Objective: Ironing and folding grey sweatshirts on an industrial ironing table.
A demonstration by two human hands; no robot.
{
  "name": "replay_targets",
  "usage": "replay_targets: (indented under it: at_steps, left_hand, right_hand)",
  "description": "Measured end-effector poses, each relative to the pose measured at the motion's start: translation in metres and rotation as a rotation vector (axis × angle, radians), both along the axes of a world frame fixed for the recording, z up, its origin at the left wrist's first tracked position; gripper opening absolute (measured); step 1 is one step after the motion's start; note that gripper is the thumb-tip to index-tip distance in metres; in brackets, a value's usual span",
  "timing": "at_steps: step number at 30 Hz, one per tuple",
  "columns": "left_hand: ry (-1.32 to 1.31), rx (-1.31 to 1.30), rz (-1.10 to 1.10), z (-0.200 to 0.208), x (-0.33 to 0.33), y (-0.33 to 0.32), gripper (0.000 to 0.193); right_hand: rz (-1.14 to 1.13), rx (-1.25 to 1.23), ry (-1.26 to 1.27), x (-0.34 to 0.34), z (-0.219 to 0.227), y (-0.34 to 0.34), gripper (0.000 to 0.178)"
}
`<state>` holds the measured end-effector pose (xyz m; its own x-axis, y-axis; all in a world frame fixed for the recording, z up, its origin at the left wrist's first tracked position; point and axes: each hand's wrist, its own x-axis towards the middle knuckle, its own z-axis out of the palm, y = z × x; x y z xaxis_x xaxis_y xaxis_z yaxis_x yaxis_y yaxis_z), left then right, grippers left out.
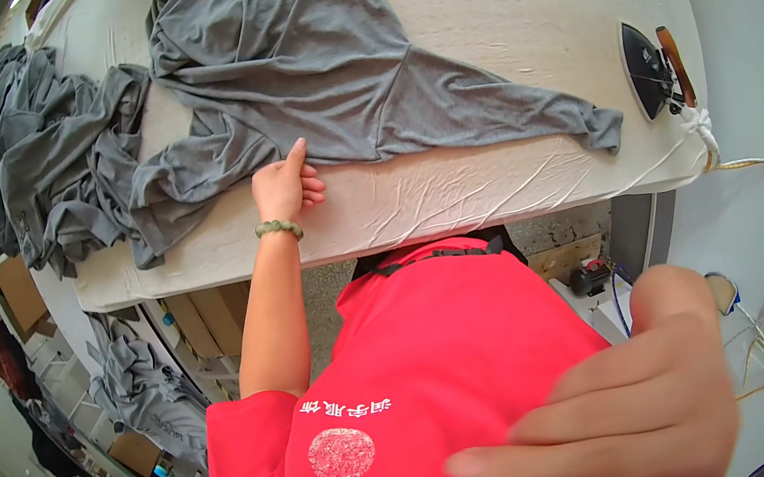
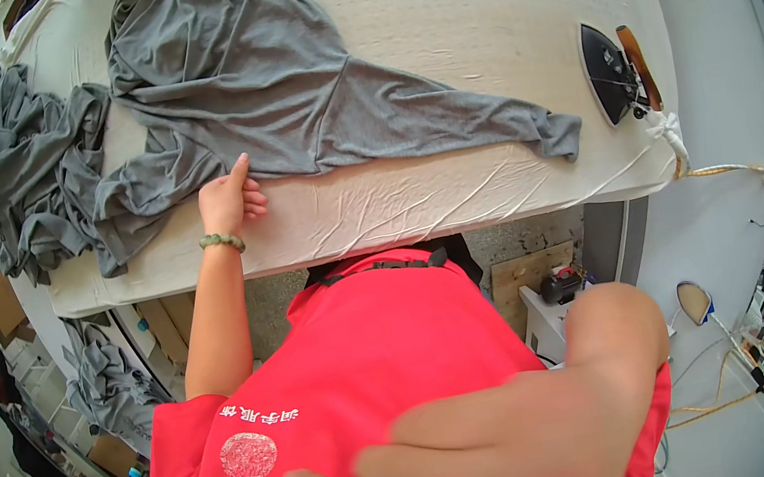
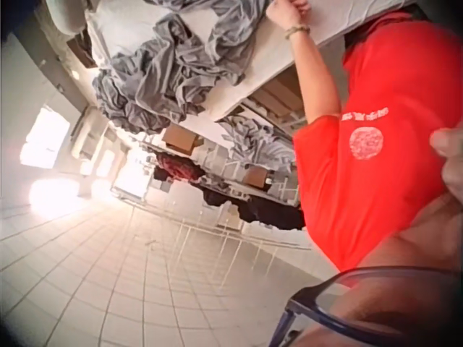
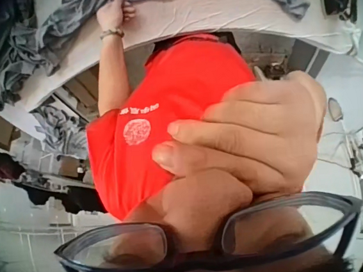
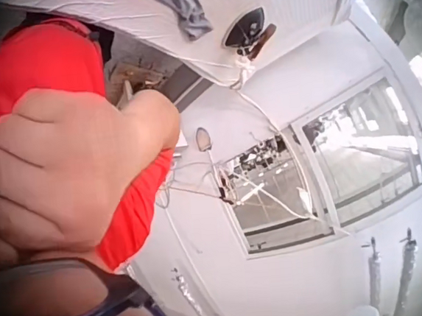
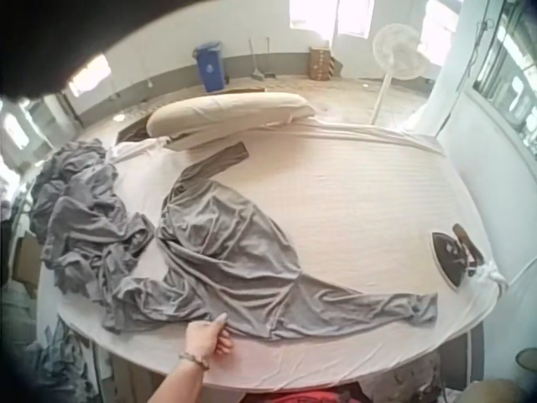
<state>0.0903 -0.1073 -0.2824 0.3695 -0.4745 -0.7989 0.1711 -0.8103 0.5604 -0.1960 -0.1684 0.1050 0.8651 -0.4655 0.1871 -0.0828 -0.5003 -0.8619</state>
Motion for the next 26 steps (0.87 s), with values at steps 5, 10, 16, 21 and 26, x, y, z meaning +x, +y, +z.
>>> replay_targets:
  at_steps: [5,10,16,21,26]
  left_hand:
    - [0.016,-0.035,-0.066,-0.006,0.002,0.007,0.052]
    - [0.053,-0.159,0.104,-0.012,0.006,0.012,0.036]
    - [0.039,-0.282,0.405,-0.011,-0.018,0.024,0.024]
    - [0.062,-0.342,0.505,-0.018,-0.033,0.024,0.018]
    - [0.076,-0.399,0.575,-0.022,-0.032,0.03,0.019]
  right_hand:
    - [0.061,-0.06,0.032,-0.029,0.006,0.0,0.012]
    - [-0.058,0.471,-1.054,-0.052,-0.055,0.011,0.006]
    - [0.19,0.877,-1.079,-0.08,-0.046,0.025,0.013]
    - [0.291,0.888,-1.149,-0.102,-0.046,0.017,0.01]
    - [0.346,0.805,-1.116,-0.139,-0.042,0.01,0.009]
